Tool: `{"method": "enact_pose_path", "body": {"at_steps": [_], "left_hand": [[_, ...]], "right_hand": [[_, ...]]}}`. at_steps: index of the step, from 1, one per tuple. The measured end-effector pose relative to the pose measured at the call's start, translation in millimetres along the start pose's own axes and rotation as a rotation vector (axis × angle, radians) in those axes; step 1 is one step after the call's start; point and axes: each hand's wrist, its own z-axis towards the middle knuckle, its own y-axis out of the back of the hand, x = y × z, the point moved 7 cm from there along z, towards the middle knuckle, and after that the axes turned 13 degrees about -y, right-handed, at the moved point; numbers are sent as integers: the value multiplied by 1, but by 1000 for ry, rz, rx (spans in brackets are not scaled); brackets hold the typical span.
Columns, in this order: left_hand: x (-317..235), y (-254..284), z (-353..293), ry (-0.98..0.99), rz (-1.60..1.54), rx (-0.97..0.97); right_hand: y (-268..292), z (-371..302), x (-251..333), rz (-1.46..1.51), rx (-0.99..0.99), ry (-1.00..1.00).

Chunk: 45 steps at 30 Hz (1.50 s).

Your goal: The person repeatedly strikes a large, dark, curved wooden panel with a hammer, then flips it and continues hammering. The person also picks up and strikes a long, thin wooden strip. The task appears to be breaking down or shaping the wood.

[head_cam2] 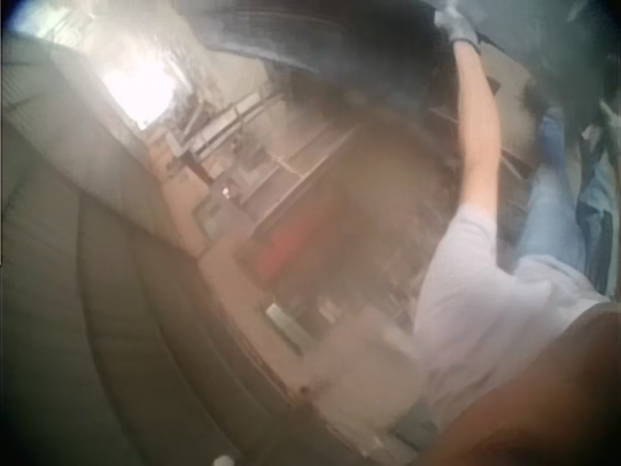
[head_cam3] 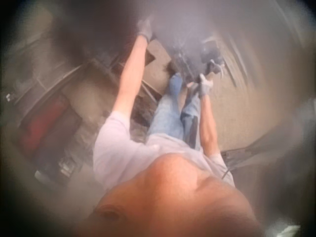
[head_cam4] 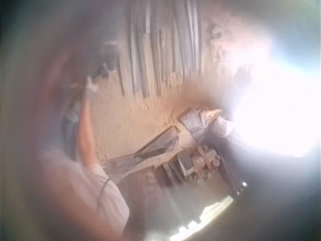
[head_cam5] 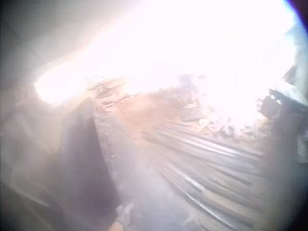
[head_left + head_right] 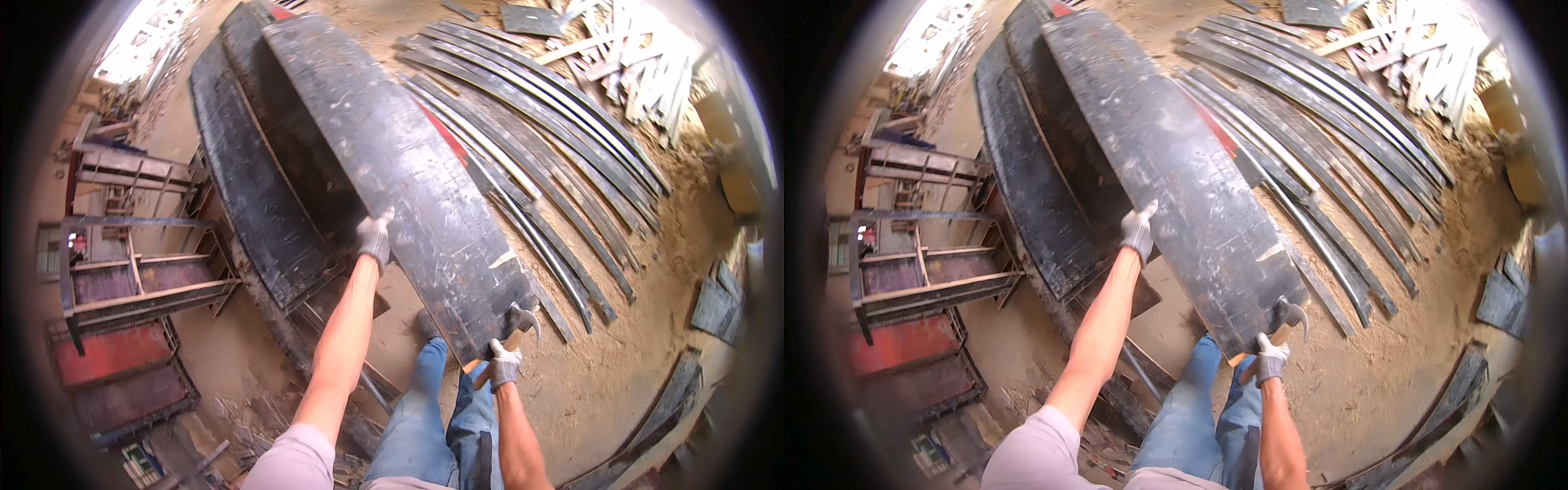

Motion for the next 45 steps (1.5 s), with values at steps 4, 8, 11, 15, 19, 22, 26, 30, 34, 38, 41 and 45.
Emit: {"method": "enact_pose_path", "body": {"at_steps": [4,8,11,15,19,22,26,30,34,38,41,45], "left_hand": [[29,-2,-126,-125,19,103],[93,-4,-273,338,-104,155],[123,13,-318,660,-133,97],[137,37,-296,873,-287,-150],[85,40,-270,536,-93,32],[-7,43,-276,260,237,29],[-148,-9,-292,-132,462,208],[-198,-85,-281,-605,665,354],[-119,-118,-291,-585,740,698],[-34,-108,-285,-577,878,816],[-4,-42,-256,-576,786,314],[64,36,-233,-83,883,125]], "right_hand": [[116,18,-5,-91,-114,-61],[236,32,-20,-83,-260,-195],[298,14,-28,123,-237,-181],[358,-10,-30,221,-317,-114],[391,-20,-28,-46,-426,-120],[395,-25,-11,-119,-287,-124],[392,-58,10,-285,83,-643],[387,-94,56,-311,422,-865],[383,-54,92,-300,275,-660],[351,31,92,-229,172,-472],[337,79,84,-172,11,-383],[329,88,84,-202,-34,-314]]}}
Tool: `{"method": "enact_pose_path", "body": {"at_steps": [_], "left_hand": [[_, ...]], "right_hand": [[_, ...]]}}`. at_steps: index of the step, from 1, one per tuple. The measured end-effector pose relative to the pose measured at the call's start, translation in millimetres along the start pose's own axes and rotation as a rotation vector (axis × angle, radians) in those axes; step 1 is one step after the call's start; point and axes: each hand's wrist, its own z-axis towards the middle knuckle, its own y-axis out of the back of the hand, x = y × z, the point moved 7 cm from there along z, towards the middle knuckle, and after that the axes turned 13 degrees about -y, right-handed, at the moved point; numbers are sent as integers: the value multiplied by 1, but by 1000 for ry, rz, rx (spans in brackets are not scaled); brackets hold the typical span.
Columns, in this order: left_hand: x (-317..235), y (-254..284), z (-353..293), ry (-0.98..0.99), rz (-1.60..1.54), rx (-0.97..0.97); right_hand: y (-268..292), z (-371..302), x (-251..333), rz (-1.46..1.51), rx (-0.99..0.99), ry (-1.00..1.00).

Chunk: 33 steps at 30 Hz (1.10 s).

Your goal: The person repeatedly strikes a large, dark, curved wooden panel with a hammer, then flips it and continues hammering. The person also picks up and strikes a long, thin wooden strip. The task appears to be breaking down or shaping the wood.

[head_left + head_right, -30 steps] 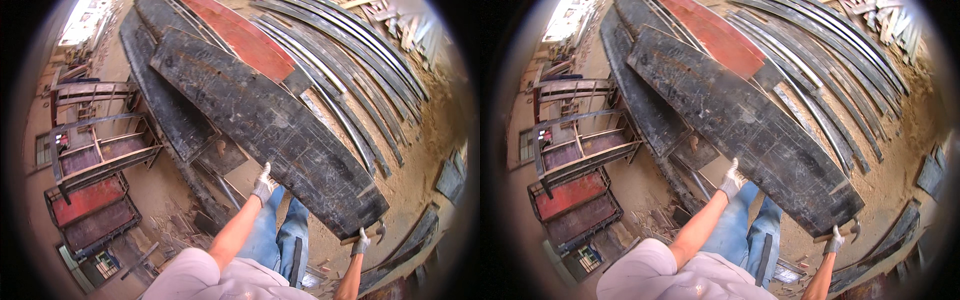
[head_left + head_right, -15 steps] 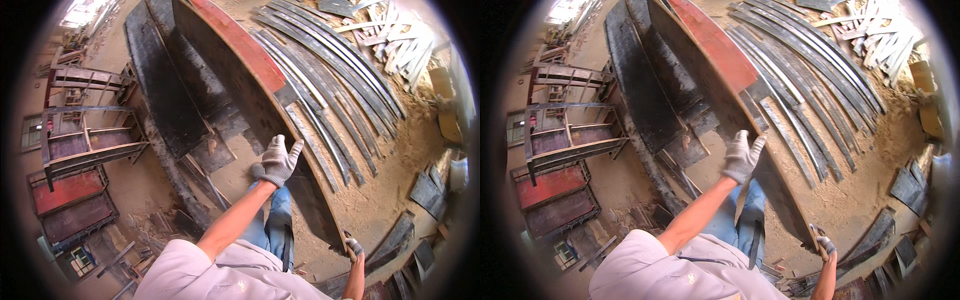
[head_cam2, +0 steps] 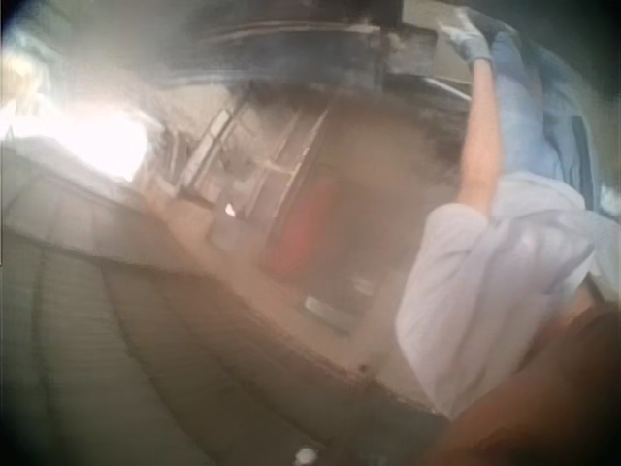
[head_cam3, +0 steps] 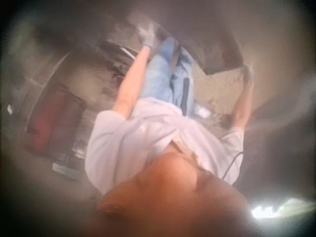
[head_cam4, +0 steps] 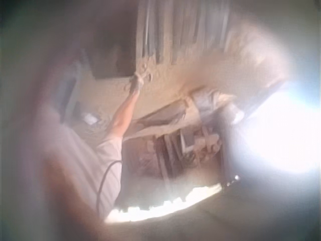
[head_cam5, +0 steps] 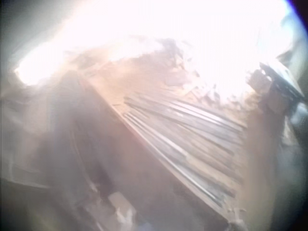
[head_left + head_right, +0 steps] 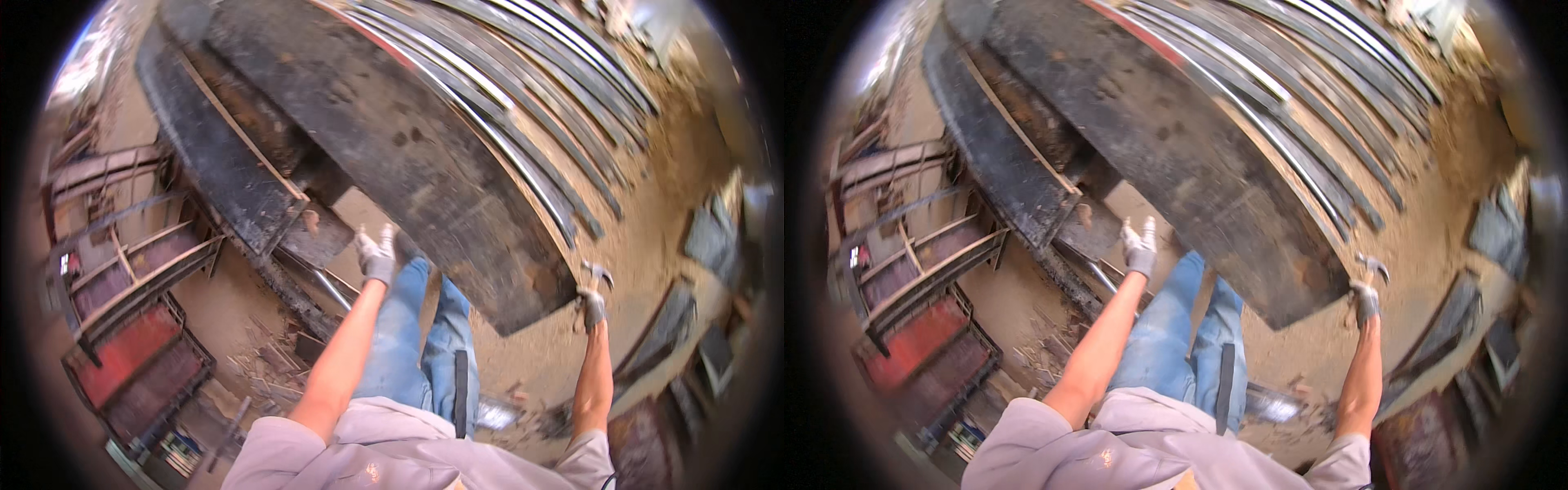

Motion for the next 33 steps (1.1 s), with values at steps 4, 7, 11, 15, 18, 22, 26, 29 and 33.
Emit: {"method": "enact_pose_path", "body": {"at_steps": [4,7,11,15,18,22,26,29,33], "left_hand": [[25,-45,-8,604,-595,203],[-8,-61,-7,786,-1067,268],[-63,-55,1,521,-1405,647],[-53,-25,-13,598,-1249,291],[-52,6,-51,607,-1014,91],[-68,26,-113,555,-960,109],[-52,-4,-197,547,-923,234],[-41,-13,-264,531,-1130,484],[-53,15,-282,518,-1490,892]], "right_hand": [[20,-33,-12,-25,-162,-42],[34,-65,-18,83,-144,12],[56,-105,-22,205,-148,114],[79,-128,-34,300,-177,162],[100,-131,-46,314,-219,245],[158,-140,-80,334,-259,415],[261,-166,-147,229,-518,457],[321,-205,-206,276,-562,539],[349,-278,-289,587,-716,472]]}}
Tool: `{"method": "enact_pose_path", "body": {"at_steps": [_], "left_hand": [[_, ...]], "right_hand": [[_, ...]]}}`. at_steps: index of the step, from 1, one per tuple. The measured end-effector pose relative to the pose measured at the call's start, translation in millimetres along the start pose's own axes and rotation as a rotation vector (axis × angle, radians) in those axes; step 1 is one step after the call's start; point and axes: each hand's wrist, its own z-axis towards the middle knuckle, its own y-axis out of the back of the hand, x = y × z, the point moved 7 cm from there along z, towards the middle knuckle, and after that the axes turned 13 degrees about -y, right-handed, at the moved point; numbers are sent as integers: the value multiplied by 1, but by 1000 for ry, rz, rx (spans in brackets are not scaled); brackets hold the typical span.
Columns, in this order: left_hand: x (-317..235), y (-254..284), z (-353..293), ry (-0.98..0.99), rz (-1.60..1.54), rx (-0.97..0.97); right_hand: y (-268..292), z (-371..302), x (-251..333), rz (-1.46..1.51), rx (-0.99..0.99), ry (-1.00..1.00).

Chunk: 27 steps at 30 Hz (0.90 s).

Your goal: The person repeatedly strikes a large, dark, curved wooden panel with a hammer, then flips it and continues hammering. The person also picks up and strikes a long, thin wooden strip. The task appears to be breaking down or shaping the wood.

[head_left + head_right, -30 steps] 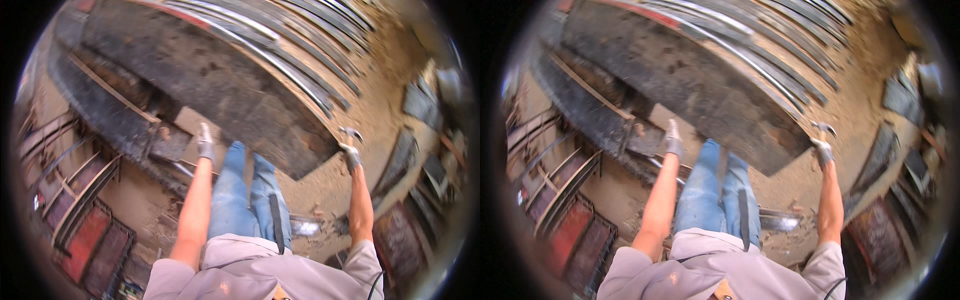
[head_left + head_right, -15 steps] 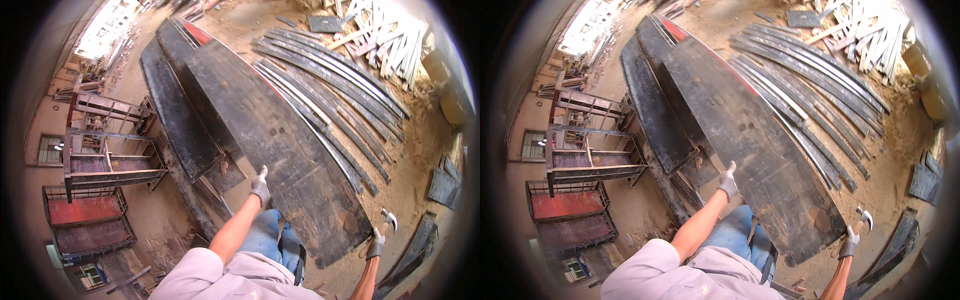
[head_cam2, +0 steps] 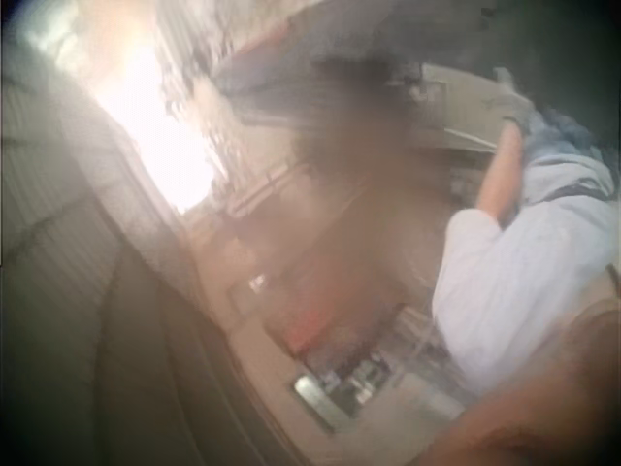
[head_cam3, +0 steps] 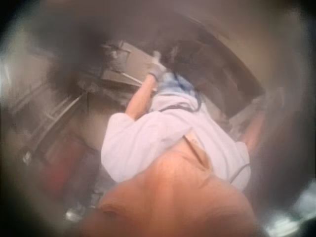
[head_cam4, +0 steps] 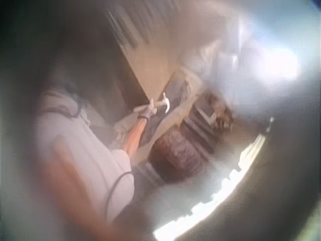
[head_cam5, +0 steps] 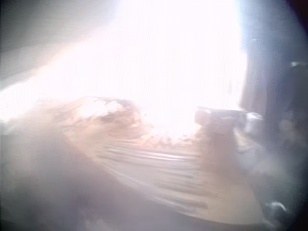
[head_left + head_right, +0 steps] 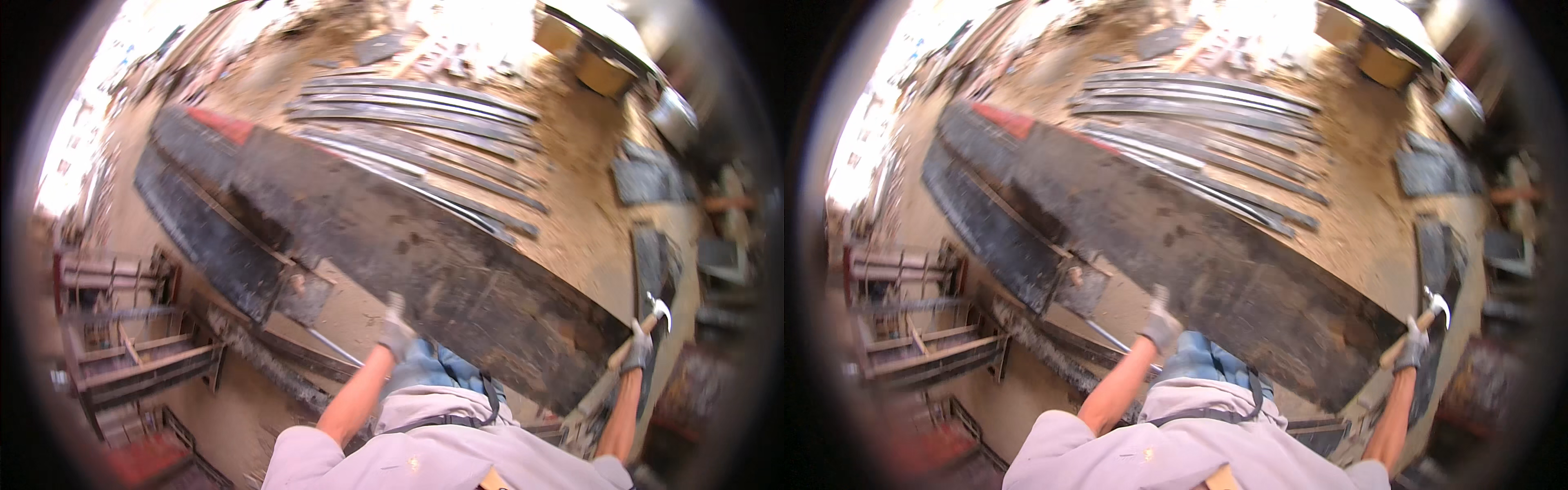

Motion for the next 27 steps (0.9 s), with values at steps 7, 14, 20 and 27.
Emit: {"method": "enact_pose_path", "body": {"at_steps": [7,14,20,27], "left_hand": [[-69,5,55,-379,224,-13],[164,-156,-2,-67,77,322],[403,-299,-39,-231,535,493],[634,-381,-200,-45,1663,1805]], "right_hand": [[57,-119,35,96,-271,156],[285,-78,0,357,-696,163],[570,-66,-100,147,-1223,28],[605,-91,-176,488,-1387,140]]}}
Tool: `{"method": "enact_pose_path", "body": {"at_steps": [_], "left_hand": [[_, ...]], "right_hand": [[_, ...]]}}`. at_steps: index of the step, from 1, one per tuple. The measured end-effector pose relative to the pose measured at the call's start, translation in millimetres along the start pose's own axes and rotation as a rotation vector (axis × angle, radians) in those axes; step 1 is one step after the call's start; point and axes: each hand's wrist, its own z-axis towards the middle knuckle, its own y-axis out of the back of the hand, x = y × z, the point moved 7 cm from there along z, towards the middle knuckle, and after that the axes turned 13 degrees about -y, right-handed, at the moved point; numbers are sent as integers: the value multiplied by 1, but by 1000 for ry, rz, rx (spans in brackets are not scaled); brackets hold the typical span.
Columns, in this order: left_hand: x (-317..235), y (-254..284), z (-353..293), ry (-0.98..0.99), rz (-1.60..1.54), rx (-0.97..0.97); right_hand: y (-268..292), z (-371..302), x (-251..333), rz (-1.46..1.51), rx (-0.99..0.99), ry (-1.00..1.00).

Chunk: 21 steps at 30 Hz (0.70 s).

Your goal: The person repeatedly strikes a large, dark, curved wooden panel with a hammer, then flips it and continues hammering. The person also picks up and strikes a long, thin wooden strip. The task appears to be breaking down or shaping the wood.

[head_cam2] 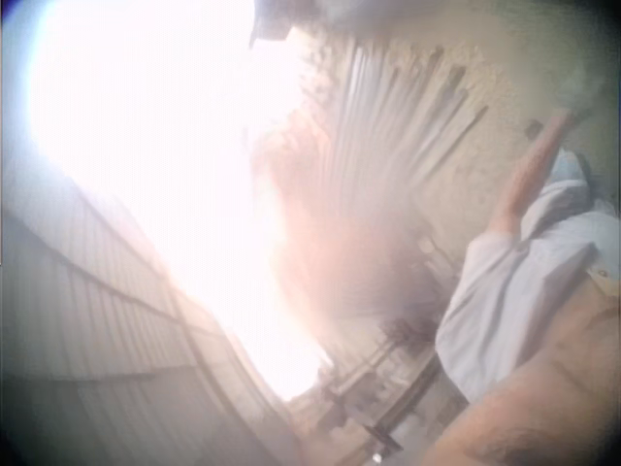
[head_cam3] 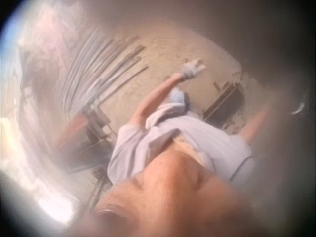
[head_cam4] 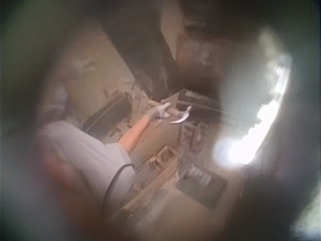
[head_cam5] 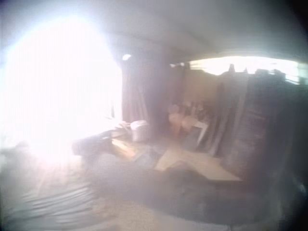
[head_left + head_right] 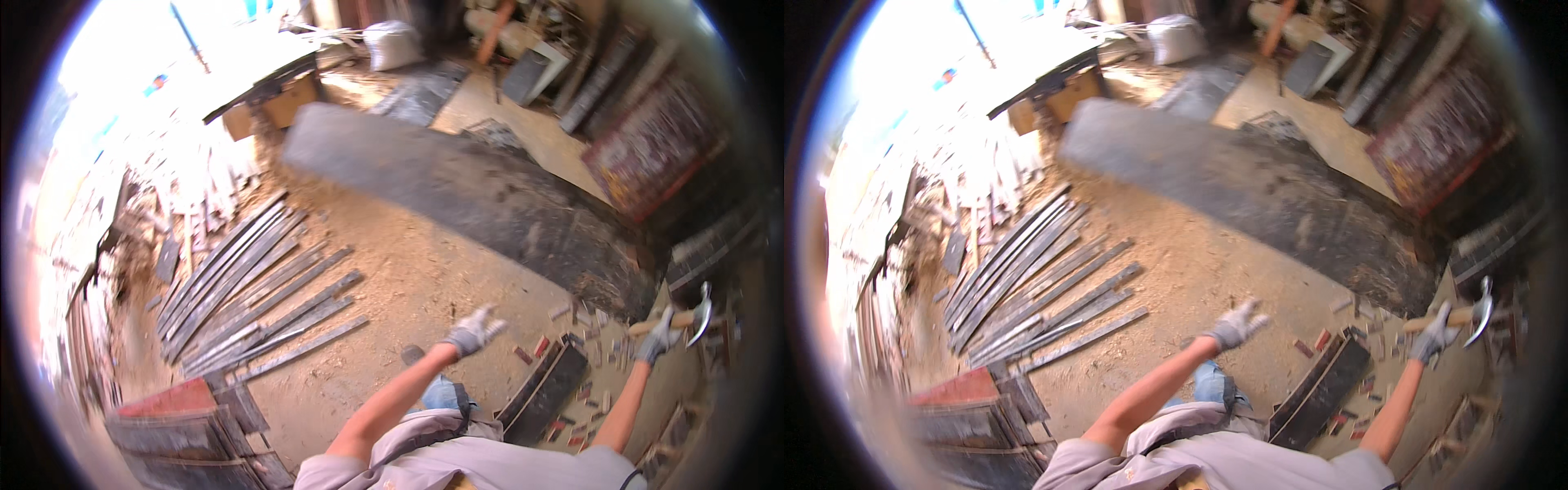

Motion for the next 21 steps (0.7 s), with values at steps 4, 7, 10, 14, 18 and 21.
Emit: {"method": "enact_pose_path", "body": {"at_steps": [4,7,10,14,18,21], "left_hand": [[-30,-4,-29,-78,-39,-182],[-5,34,-92,40,-22,-412],[26,102,-181,186,-161,-877],[18,165,-295,-97,-462,-1252],[-8,183,-425,-335,-501,-1690],[-14,186,-515,-719,-978,-1892]], "right_hand": [[-81,-162,-61,121,564,-636],[-125,-322,-77,-115,1014,-855],[-129,-479,-52,-355,1539,-751],[-100,-662,28,-552,2276,-461],[-47,-771,128,-379,2650,446],[12,-830,183,-80,2505,1357]]}}
